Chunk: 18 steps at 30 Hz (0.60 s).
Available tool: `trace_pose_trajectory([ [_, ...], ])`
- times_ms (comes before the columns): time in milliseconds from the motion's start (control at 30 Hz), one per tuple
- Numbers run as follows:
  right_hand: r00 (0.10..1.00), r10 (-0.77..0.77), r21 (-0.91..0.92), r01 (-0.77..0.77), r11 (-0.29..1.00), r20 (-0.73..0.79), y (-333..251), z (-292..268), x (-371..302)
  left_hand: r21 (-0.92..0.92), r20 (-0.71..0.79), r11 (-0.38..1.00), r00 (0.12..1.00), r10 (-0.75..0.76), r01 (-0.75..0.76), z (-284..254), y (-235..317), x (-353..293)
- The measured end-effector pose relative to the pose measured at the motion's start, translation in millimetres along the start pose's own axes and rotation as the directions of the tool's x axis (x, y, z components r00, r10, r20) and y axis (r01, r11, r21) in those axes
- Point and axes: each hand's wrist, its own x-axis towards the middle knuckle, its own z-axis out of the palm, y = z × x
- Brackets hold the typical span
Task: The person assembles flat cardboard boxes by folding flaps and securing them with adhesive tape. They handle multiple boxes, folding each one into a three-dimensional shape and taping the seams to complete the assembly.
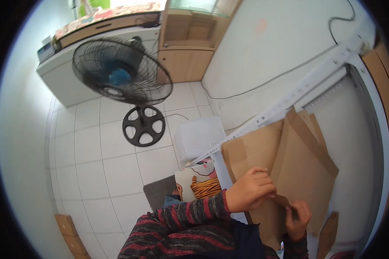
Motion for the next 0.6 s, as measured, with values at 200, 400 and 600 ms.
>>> trace_pose_trajectory([
  [200,0.977,-0.145,0.076,0.158,0.984,-0.154,3,-8,15,0.017,-0.001,0.994,0.994,-0.105,0.105,-9,12,23],
  [400,0.902,-0.383,-0.181,0.351,0.919,-0.198,-3,-5,9,0.150,0.180,0.988,0.984,0.003,-0.031,-12,24,67],
  [600,0.829,-0.470,-0.331,0.371,0.867,-0.302,-1,-3,6,0.199,0.395,0.957,0.911,0.118,-0.211,1,33,89],
])
